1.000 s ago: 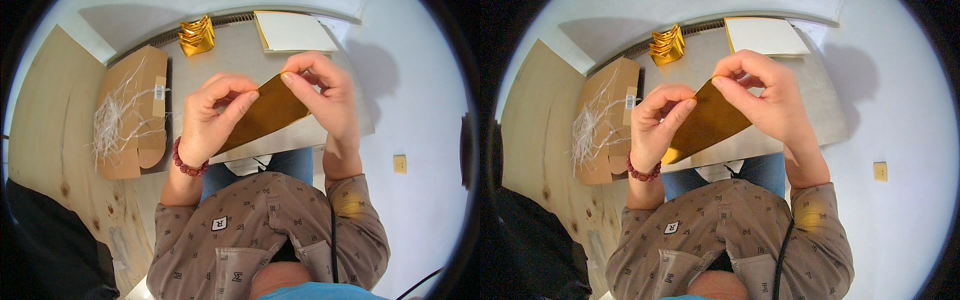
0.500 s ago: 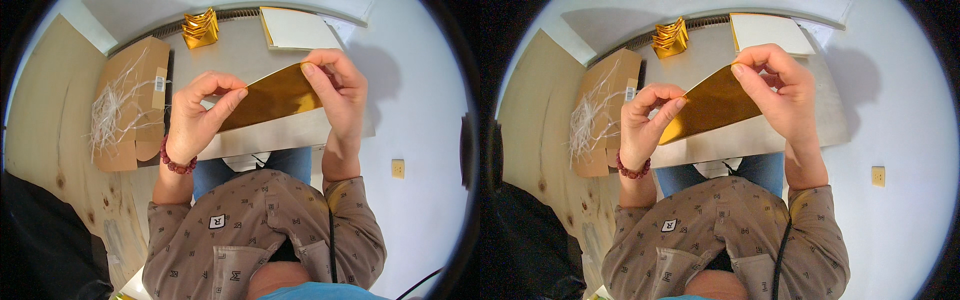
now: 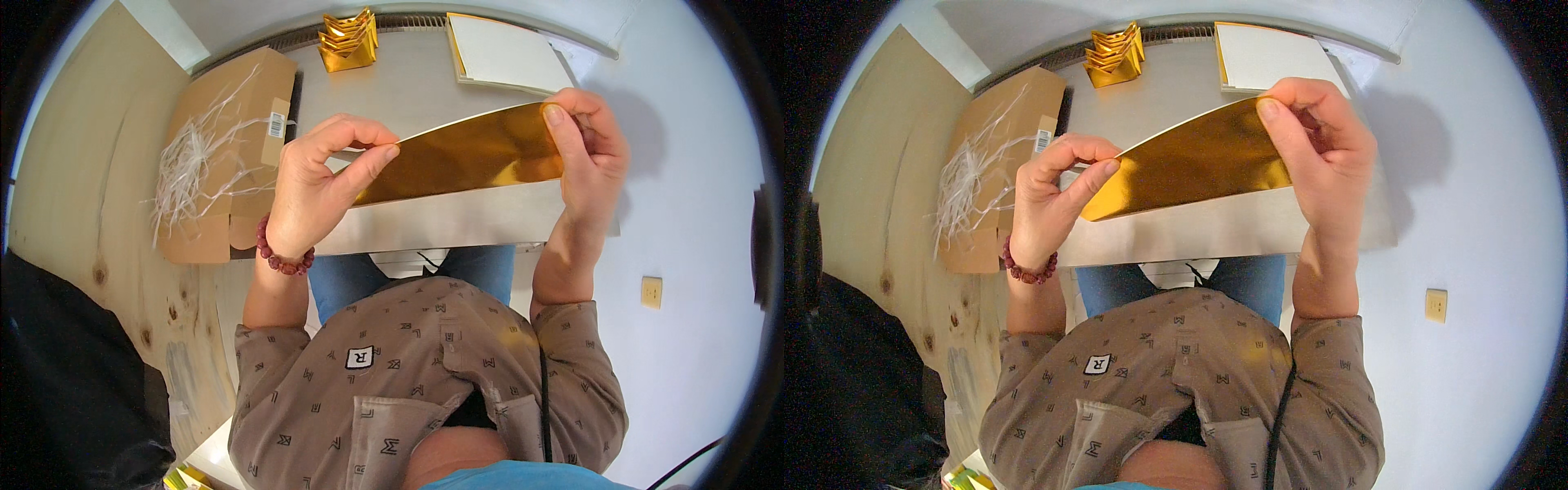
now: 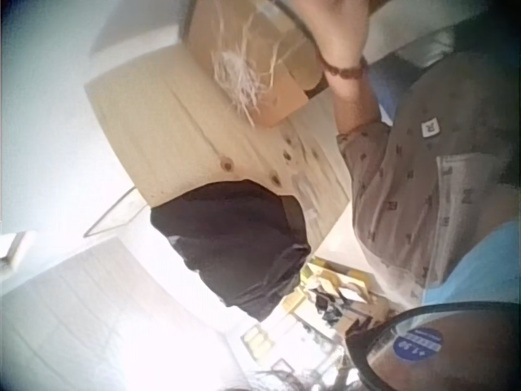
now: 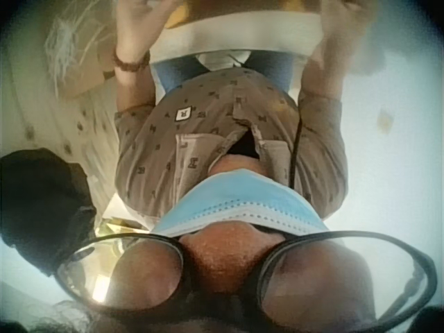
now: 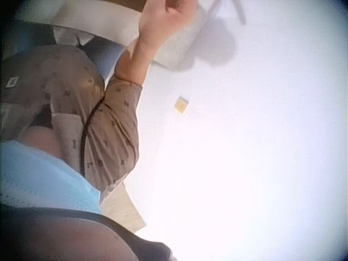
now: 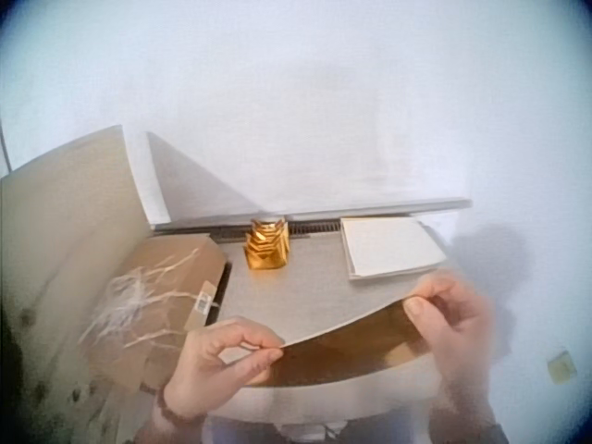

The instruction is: The person folds a gold-colored sheet of paper into a small envelope-like shape, then places it on a stack of similar folded items. They pick up another sheet and begin folding it in the same way.

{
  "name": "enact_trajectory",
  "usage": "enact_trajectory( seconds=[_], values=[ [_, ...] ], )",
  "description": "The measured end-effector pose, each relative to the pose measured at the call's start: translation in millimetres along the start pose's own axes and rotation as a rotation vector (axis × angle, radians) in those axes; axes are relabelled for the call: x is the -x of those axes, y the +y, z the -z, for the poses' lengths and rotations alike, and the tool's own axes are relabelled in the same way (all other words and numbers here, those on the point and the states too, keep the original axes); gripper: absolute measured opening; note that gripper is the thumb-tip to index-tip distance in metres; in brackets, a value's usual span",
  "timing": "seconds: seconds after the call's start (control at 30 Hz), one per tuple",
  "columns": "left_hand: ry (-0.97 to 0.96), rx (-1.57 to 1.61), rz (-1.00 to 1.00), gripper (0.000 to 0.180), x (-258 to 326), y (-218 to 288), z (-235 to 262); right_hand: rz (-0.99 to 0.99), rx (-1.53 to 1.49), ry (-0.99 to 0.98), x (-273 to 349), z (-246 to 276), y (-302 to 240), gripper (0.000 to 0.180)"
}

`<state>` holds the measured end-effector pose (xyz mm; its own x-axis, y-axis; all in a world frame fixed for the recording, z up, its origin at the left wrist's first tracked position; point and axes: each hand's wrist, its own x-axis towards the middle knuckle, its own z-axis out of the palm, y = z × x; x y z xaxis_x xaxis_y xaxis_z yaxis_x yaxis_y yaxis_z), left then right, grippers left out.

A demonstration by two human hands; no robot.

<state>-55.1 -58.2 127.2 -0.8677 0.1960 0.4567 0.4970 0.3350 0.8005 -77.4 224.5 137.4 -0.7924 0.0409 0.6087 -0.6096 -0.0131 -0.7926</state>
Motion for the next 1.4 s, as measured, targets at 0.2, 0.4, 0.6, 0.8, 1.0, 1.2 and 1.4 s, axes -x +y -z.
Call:
enact_trajectory(
  seconds=[0.2, 0.4, 0.6, 0.8, 1.0, 1.2, 1.4],
  values=[
    [0.031, 0.022, 0.032, 0.008, 1.6, -1.4, 7.9, 0.000, -0.026, 0.075, -0.8, 8.1, 1.9, 0.007],
    [0.060, -0.027, 0.035, 0.009, 2.4, -1.0, 14.7, -0.042, -0.069, 0.140, 0.1, 16.0, 2.5, 0.006],
    [0.068, -0.006, 0.055, 0.010, 4.0, -1.5, 18.4, 0.009, -0.107, 0.074, -3.6, 27.1, 10.1, 0.009],
    [0.060, 0.041, 0.069, 0.010, 4.4, -0.9, 19.0, 0.015, -0.101, 0.119, -2.4, 29.1, 14.9, 0.009],
    [0.044, 0.039, 0.037, 0.008, 3.5, 0.5, 20.2, -0.008, -0.166, 0.006, -4.0, 36.9, 14.6, 0.013],
    [0.029, 0.024, 0.030, 0.008, 3.5, 2.7, 21.5, 0.009, -0.104, 0.119, -3.5, 29.3, 16.0, 0.009],
    [0.000, 0.077, 0.062, 0.006, 3.5, 4.5, 22.3, 0.004, -0.091, 0.132, -5.4, 23.9, 13.3, 0.008]
  ],
)
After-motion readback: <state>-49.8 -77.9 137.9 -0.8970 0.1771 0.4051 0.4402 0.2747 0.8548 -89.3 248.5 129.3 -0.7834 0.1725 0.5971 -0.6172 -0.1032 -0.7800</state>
